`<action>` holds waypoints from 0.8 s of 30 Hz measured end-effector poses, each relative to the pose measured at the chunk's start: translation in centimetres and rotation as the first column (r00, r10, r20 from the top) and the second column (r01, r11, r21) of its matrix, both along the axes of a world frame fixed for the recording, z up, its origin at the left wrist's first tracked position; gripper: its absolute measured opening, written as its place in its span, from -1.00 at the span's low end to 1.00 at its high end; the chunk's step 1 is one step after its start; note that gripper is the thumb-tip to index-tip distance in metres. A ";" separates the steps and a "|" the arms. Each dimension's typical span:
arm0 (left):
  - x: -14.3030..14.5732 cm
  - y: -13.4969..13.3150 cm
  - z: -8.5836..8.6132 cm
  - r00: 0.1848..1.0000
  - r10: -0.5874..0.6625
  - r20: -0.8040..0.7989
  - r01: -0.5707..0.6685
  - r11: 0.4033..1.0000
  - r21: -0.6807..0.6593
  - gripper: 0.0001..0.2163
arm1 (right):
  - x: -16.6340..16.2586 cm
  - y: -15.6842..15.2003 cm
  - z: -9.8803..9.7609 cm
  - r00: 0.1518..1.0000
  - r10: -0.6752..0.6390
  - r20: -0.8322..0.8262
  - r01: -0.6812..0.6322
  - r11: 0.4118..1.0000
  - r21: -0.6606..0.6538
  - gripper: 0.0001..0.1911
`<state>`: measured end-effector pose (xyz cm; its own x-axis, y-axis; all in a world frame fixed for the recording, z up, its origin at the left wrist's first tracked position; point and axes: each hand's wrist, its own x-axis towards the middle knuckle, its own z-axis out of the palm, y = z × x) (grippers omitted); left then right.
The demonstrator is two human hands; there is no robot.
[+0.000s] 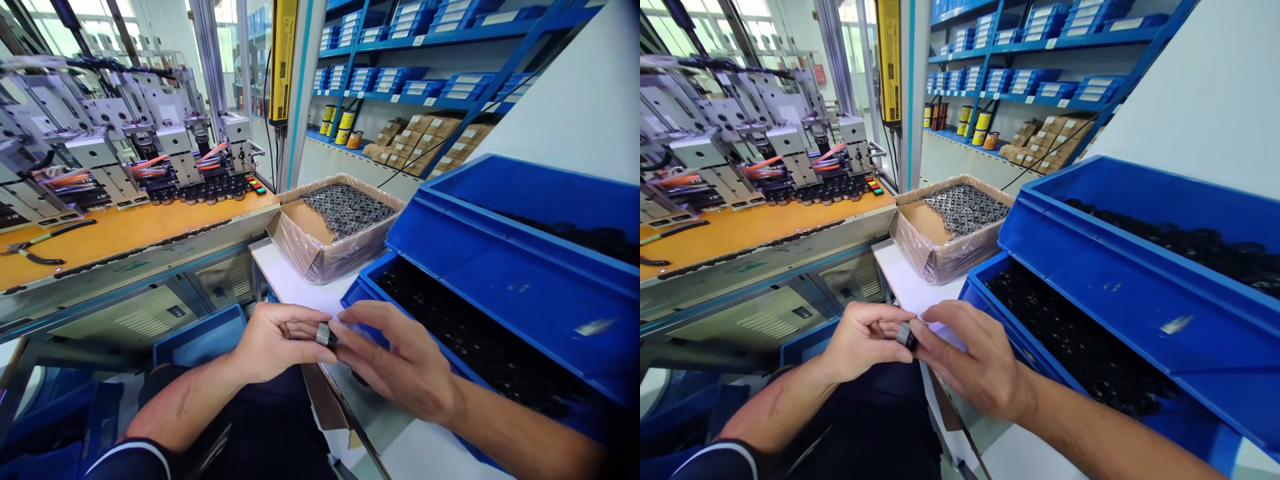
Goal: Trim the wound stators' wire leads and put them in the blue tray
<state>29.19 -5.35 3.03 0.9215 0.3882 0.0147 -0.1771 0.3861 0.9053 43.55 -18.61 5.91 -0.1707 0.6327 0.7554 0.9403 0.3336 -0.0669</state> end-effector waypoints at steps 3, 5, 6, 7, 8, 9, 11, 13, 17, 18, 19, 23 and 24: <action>-0.1 0.2 0.3 0.999 -0.031 -0.027 0.030 0.999 -0.034 -0.58 | -0.1 -0.1 0.2 0.999 0.008 0.050 -0.009 1.000 0.014 -0.77; -0.2 0.2 0.5 0.998 -0.054 -0.027 0.052 0.996 -0.067 -0.60 | -0.2 -0.2 0.3 0.997 0.026 0.077 -0.028 0.999 0.021 -0.78; -0.2 0.2 0.5 0.998 -0.065 -0.027 0.062 0.995 -0.077 -0.60 | -0.2 -0.2 0.3 0.995 0.034 0.091 -0.036 0.999 0.023 -0.77; -0.2 0.1 0.5 0.997 -0.071 -0.028 0.068 0.994 -0.084 -0.61 | -0.2 -0.2 0.3 0.994 0.038 0.104 -0.041 0.999 0.029 -0.76; -0.1 -0.2 0.5 0.997 -0.069 -0.030 0.066 0.994 -0.089 -0.61 | -0.2 -0.2 0.2 0.992 0.039 0.119 -0.043 0.999 0.033 -0.75; 0.0 -0.5 0.4 0.998 -0.057 -0.027 0.054 0.994 -0.098 -0.61 | -0.1 -0.1 0.2 0.991 0.035 0.132 -0.041 0.998 0.039 -0.75; 0.2 -1.2 0.0 1.000 0.005 -0.002 -0.005 0.992 -0.123 -0.61 | 0.0 0.0 0.0 0.988 0.018 0.157 -0.027 0.998 0.060 -0.74; 0.4 -1.9 -0.4 0.992 0.114 0.050 -0.107 0.986 -0.126 -0.62 | 0.0 0.0 -0.2 0.980 0.002 0.197 -0.022 0.995 0.097 -0.74; 0.6 -1.7 -0.6 0.955 0.236 0.182 -0.260 0.958 0.119 -0.59 | -0.7 -0.3 -0.1 0.997 -0.013 0.073 0.007 0.996 0.089 -0.70; 0.6 -1.3 -0.5 0.949 0.224 0.223 -0.274 0.934 0.229 -0.61 | -1.0 -0.4 0.1 1.000 -0.017 -0.002 0.017 0.998 0.054 -0.69; 0.6 -0.9 -0.4 0.943 0.203 0.263 -0.287 0.899 0.332 -0.65 | -1.2 -0.4 0.2 0.997 -0.022 -0.070 0.023 1.000 0.012 -0.69; 0.5 0.3 -0.2 0.909 0.147 0.390 -0.352 0.771 0.531 -0.75 | -0.8 -0.5 0.6 0.987 0.003 -0.158 -0.018 0.996 -0.092 -0.75; 0.4 0.5 -0.1 0.908 0.149 0.391 -0.360 0.755 0.548 -0.75 | -0.2 -0.6 0.6 0.990 0.018 -0.139 -0.033 0.993 -0.110 -0.77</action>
<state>29.57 -4.88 2.95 0.6942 0.4209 0.5839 -0.4929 -0.3132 0.8118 43.32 -19.17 6.53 -0.0876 0.7113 0.6974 0.9109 0.3406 -0.2329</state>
